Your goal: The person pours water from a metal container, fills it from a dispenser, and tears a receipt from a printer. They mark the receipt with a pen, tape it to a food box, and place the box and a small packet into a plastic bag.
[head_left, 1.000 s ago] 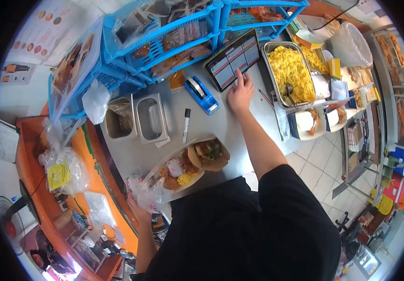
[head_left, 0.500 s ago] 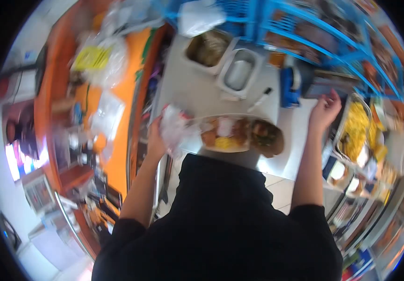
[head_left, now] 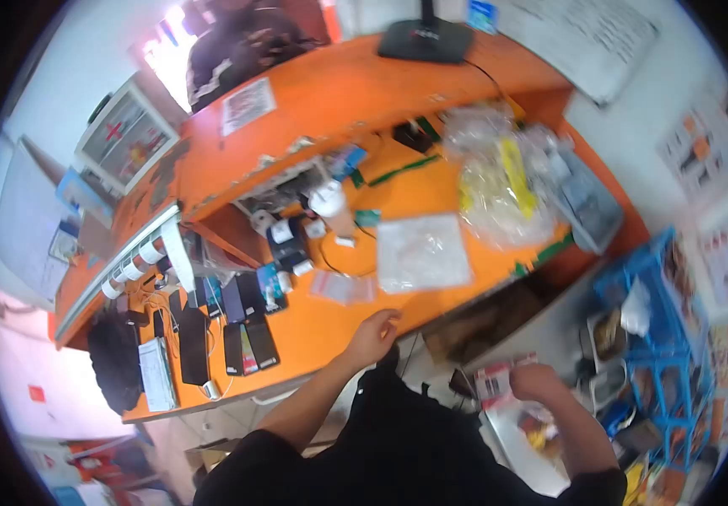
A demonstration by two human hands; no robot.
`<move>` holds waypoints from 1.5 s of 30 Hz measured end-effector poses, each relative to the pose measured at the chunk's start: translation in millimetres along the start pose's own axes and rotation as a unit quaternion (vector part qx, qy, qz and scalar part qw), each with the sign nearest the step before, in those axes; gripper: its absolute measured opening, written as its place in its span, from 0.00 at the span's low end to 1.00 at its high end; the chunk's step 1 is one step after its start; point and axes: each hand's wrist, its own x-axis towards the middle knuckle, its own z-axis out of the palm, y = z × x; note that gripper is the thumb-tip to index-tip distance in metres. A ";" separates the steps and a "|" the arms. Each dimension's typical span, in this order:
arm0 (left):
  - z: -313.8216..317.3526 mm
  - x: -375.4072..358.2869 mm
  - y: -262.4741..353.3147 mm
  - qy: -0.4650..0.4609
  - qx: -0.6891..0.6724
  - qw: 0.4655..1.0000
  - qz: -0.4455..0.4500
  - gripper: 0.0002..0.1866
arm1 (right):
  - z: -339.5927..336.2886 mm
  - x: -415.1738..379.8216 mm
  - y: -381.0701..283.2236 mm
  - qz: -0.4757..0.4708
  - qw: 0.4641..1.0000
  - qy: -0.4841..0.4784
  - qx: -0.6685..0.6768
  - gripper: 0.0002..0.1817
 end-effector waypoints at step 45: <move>-281.6 181.5 -201.4 0.164 0.156 0.934 -0.275 0.26 | -332.1 110.8 -313.6 -0.275 0.796 0.502 0.195 0.35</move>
